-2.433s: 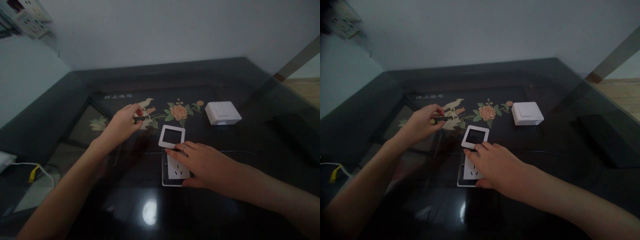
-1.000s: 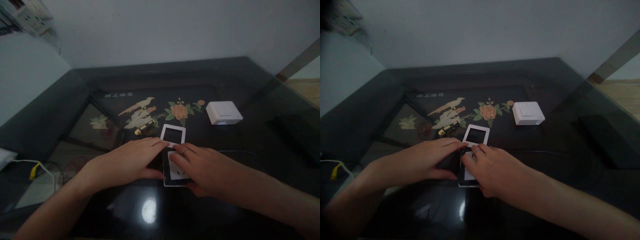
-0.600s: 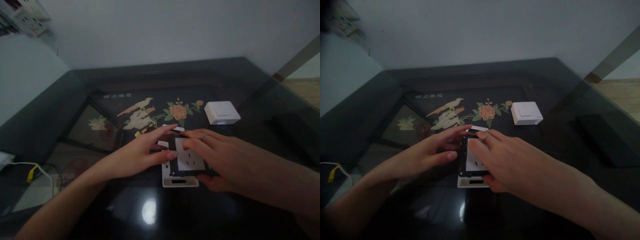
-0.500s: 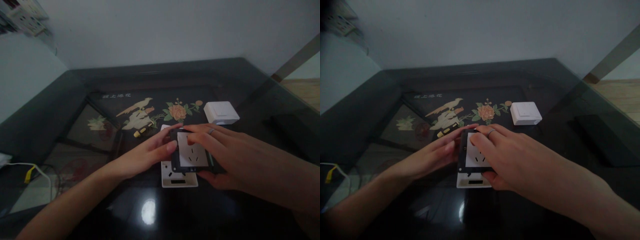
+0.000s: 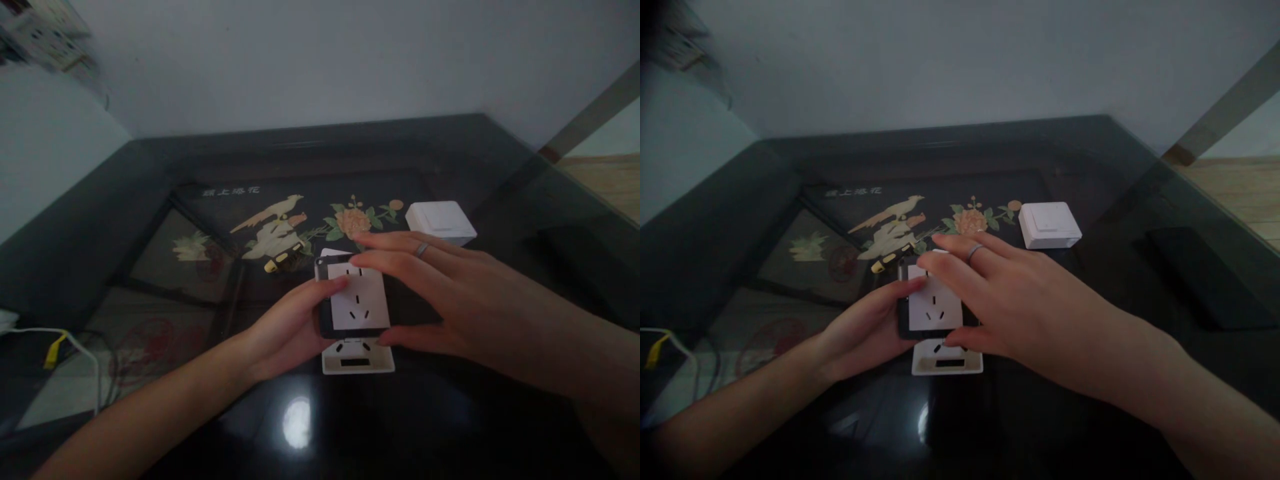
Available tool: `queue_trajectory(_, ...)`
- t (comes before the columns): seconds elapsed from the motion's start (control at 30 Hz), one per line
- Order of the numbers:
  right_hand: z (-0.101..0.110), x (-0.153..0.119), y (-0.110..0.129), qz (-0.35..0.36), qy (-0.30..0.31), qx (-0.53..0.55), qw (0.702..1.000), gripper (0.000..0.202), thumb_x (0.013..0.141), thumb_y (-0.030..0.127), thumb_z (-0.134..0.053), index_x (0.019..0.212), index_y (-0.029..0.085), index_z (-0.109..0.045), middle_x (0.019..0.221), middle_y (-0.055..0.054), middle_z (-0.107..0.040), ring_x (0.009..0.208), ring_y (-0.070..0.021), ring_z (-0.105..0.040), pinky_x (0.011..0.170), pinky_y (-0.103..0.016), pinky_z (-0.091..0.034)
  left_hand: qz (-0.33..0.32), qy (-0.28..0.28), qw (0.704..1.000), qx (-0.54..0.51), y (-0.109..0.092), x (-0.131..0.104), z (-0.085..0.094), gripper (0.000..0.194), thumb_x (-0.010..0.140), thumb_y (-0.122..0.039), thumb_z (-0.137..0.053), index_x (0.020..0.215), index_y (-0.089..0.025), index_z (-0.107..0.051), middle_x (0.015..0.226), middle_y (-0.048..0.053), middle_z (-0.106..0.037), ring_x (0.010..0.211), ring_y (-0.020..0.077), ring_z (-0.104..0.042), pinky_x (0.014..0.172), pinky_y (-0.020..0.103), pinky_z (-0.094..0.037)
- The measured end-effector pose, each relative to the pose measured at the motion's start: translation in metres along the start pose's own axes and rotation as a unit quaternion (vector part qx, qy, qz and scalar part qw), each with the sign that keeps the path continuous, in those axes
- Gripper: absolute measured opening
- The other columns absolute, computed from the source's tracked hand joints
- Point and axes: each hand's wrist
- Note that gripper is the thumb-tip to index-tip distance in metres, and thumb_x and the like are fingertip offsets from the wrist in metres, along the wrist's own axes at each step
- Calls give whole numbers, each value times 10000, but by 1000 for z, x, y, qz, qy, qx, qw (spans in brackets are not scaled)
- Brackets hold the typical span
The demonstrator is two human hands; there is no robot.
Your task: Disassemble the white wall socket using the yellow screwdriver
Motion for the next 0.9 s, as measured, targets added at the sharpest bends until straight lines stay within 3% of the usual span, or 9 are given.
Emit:
queue_trajectory(0.1,3,-1,-6,-36,-52,15,998,432,866,313,-700,1238,127,-585,1261,-154,-663,1171,-302,-641,959,-432,-566,-12,-38,999,-11,-7,-1,-4,260,1002,-173,-479,989,-128,-735,895,76,-787,793,163,-738,772,288,-592)
queue_trajectory(0.23,5,-1,-8,-69,-81,37,994,179,929,241,-597,1059,159,-689,1078,-110,-697,1028,-251,-681,907,-378,-566,-48,-21,998,-17,-12,-5,-7,273,1007,-176,-460,1049,-121,-723,927,86,-789,862,175,-744,820,292,-591)
queue_trajectory(0.43,-2,2,-4,-94,-83,80,989,268,907,330,-646,1104,151,-677,1062,-105,-711,990,-253,-693,838,-372,-578,-66,6,998,8,-12,-8,-2,226,967,-194,-531,1067,-111,-715,938,92,-790,843,191,-741,789,285,-589)
queue_trajectory(0.67,0,2,1,-106,-79,131,983,211,933,283,-611,1118,207,-677,1045,-56,-737,953,-225,-722,753,-334,-593,-70,85,994,21,-13,-9,4,243,852,-258,-684,1060,-137,-718,963,86,-791,939,242,-737,899,347,-560)
queue_trajectory(0.9,0,3,3,-93,-85,131,983,236,932,260,-611,1129,157,-690,1045,-80,-739,952,-220,-718,760,-322,-593,-63,95,993,-8,-13,-11,1,178,827,-225,-725,984,-144,-745,874,52,-800,829,183,-754,805,254,-585)
Point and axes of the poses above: each hand's wrist, its own x-axis towards the middle knuckle, its own z-axis out of the back of the hand, y = z × x
